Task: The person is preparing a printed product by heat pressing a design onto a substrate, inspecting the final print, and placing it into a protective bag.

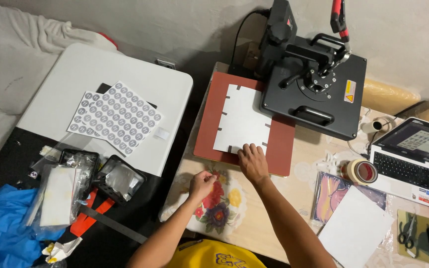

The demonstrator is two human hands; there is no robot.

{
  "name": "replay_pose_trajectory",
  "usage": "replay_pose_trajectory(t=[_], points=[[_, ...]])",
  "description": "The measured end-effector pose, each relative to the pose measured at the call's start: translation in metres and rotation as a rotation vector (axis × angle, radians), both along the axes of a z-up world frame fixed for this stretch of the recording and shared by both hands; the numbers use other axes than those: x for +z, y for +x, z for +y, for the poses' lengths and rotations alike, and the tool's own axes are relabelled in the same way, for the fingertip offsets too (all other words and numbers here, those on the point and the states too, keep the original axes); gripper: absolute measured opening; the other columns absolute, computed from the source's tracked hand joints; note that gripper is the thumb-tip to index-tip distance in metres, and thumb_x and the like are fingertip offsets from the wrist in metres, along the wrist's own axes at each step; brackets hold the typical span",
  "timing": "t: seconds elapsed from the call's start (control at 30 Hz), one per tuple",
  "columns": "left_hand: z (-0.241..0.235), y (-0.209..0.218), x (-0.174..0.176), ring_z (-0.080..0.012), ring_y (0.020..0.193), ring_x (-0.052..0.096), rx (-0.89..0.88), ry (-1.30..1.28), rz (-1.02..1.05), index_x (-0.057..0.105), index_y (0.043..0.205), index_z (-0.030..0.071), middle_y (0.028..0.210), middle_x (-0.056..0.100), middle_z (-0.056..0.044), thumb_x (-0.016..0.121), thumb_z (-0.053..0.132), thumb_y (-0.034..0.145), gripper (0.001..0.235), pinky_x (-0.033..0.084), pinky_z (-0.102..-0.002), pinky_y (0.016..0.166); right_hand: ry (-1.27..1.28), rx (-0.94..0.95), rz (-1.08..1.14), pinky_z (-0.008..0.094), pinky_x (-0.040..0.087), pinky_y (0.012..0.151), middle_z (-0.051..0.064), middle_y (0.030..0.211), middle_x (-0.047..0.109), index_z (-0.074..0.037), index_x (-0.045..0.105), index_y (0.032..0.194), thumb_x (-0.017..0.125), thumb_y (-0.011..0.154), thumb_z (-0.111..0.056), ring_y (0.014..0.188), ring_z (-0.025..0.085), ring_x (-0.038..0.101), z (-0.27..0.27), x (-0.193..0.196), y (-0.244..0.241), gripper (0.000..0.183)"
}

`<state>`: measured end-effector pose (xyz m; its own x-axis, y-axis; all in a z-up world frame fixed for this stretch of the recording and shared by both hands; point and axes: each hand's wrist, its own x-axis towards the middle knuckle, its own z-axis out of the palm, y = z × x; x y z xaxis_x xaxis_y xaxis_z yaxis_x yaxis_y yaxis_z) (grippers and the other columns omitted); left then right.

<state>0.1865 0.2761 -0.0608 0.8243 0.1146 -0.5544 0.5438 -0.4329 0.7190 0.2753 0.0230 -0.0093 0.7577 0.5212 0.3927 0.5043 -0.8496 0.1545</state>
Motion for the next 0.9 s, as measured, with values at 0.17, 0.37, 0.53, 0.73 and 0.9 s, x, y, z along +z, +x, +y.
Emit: replay_pose_trajectory(t=[0.17,0.37,0.53,0.73,0.9], points=[[-0.002,-0.009,-0.012,-0.0269,0.100,0.085,0.046,-0.036,0.015,0.089,0.112,0.027,0.085,0.086,0.000,0.080,0.054,0.094,0.033,0.064,-0.041,0.085,0.022,0.058,-0.045,0.046,0.041,0.074,0.006,0.092,0.048,-0.017,0.064,0.090,0.075,0.091,-0.023,0.086,0.033,0.052,0.010,0.022,-0.038,0.012],[-0.002,-0.034,-0.041,-0.0203,0.089,0.080,0.136,-0.307,-0.009,0.079,0.132,0.012,0.104,0.083,-0.011,0.088,0.038,0.094,0.047,0.062,-0.036,0.076,0.095,0.048,-0.035,0.044,0.044,0.071,0.005,0.089,0.050,-0.019,0.062,0.087,0.075,0.080,-0.016,0.081,0.031,0.054,-0.008,0.014,-0.130,0.016],[-0.015,-0.052,-0.059,-0.0279,0.113,0.070,0.138,-0.536,-0.094,0.064,0.153,-0.005,0.129,0.074,-0.024,0.089,0.022,0.093,0.070,0.062,-0.036,0.085,0.126,-0.147,-0.043,0.043,0.045,0.069,0.002,0.090,0.052,-0.020,0.062,0.091,0.077,0.077,-0.013,0.081,0.029,0.057,-0.028,-0.010,-0.160,0.021],[-0.016,-0.057,-0.058,-0.0129,0.088,0.075,0.155,-0.652,-0.198,0.080,0.131,0.007,0.104,0.086,-0.008,0.088,0.010,0.089,0.043,0.058,-0.022,0.066,0.233,-0.158,0.011,0.041,0.048,0.073,0.002,0.091,0.055,-0.019,0.066,0.097,0.081,0.080,-0.017,0.083,0.028,0.059,0.004,0.014,-0.169,0.023],[-0.012,-0.060,-0.035,-0.0143,0.090,0.074,0.171,-0.694,-0.226,0.083,0.125,0.005,0.102,0.086,-0.010,0.084,0.006,0.089,0.036,0.059,-0.026,0.071,0.298,-0.035,0.061,0.044,0.050,0.074,0.006,0.086,0.055,-0.016,0.069,0.098,0.087,0.086,-0.027,0.082,0.031,0.060,0.037,0.026,-0.160,0.024]])
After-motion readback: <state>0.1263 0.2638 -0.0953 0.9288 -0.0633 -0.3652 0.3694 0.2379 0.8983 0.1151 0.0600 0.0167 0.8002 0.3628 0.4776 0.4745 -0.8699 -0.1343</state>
